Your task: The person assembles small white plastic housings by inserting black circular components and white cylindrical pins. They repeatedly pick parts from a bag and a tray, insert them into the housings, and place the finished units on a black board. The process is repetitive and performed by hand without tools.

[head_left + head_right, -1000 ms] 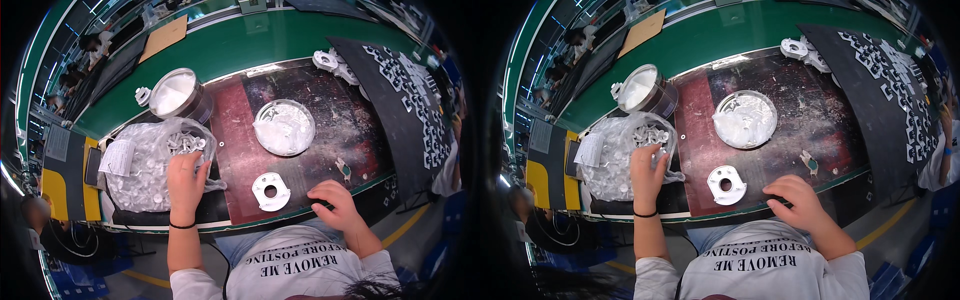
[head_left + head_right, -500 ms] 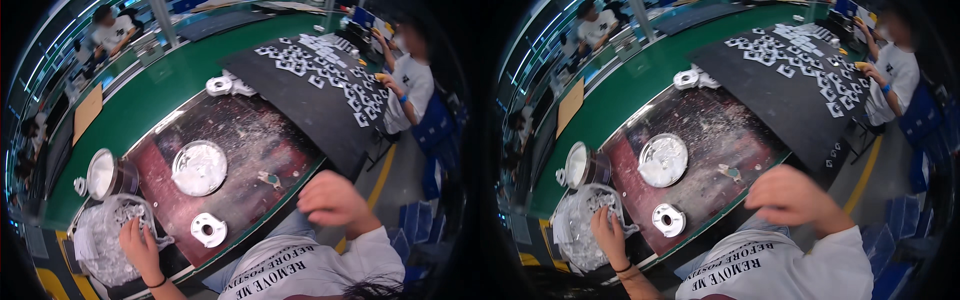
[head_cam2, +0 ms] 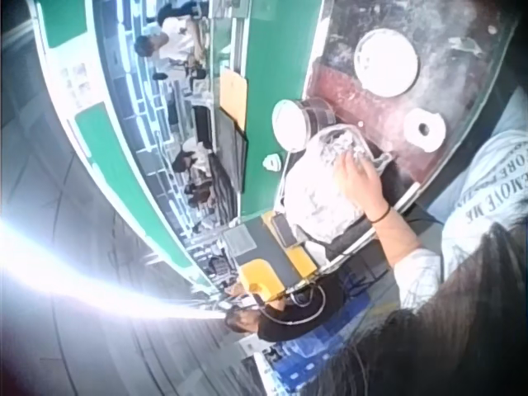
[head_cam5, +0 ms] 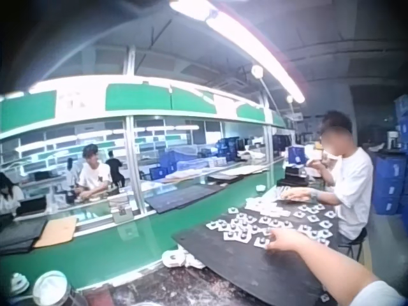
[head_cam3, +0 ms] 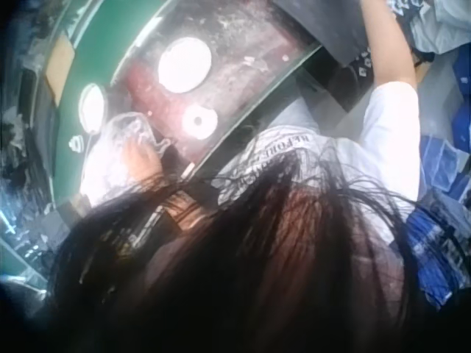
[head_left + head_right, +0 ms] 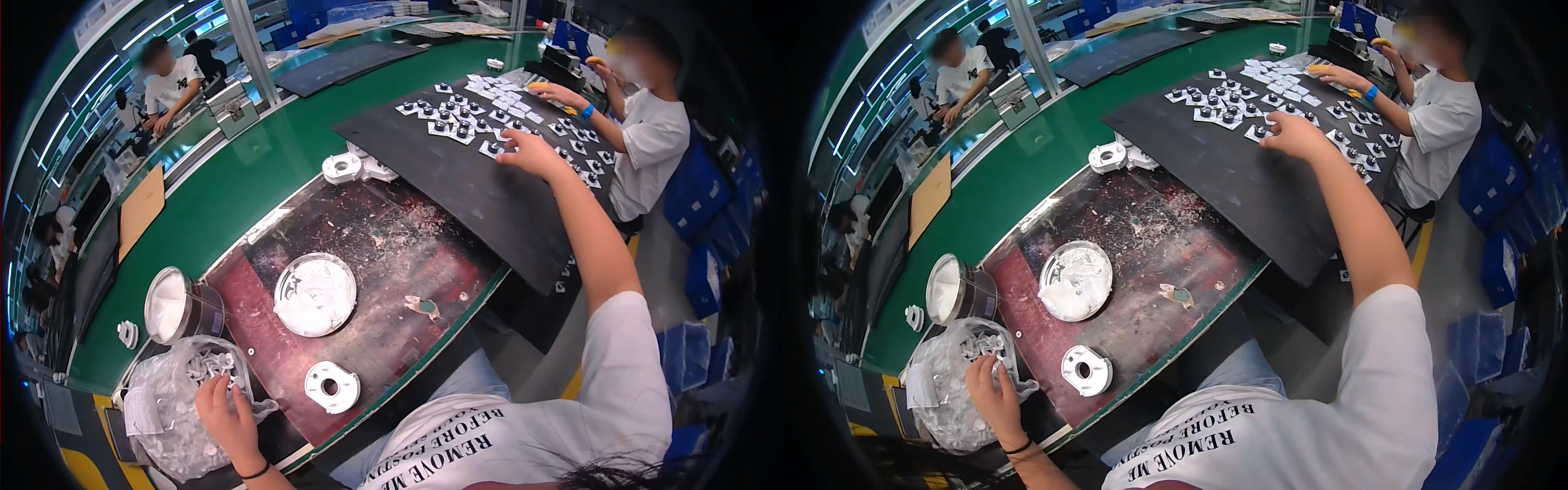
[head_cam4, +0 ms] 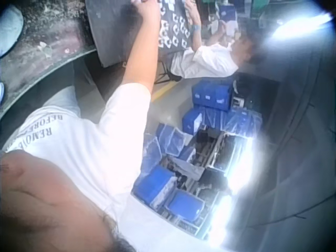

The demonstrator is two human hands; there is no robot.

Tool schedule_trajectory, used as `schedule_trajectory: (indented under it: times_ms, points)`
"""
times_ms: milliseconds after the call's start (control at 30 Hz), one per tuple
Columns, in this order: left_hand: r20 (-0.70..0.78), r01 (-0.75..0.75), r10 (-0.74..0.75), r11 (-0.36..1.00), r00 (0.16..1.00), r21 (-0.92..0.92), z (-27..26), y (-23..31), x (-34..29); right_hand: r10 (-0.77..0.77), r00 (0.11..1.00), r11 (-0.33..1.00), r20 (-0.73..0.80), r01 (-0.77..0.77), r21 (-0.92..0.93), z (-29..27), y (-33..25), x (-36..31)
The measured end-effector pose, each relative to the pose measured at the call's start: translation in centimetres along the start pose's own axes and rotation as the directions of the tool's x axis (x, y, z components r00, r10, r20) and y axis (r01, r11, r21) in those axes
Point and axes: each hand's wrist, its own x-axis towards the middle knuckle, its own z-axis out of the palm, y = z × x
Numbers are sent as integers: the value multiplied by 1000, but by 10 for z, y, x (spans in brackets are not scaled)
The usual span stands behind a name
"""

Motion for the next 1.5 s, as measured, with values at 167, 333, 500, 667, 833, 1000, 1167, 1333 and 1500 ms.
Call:
schedule_trajectory:
  times_ms: [167,333,500,667,833,1000,1167,1333,1500]
  points:
    - [-27,-12,12,1000,1000,-9,1,0,1,43,998,995,47,-39,-88,15,3,31]
    - [-48,-5,4,999,999,-40,1,-2,-1,50,998,999,46,-51,18,15,12,36]
    - [-37,-18,15,997,999,-74,2,-2,1,55,997,974,45,-64,217,9,-3,19]
    - [-100,-37,28,996,995,-85,-7,8,1,-194,974,584,117,19,811,14,-60,-36]
    - [-129,-131,99,954,987,-271,-24,52,16,-548,749,72,372,-401,913,50,-130,-152]
    - [-105,-300,297,752,949,-587,-19,106,34,-690,529,32,493,-659,752,94,-157,-187]
    - [-80,-230,252,652,964,-722,-15,123,27,-635,649,69,420,-494,867,107,-191,-207]
    - [125,94,37,465,991,-880,-6,122,9,-756,647,343,-99,521,781,102,-202,-217]
    - [343,299,73,344,937,-890,-8,114,2,-830,409,213,-379,861,462,107,-214,-218]
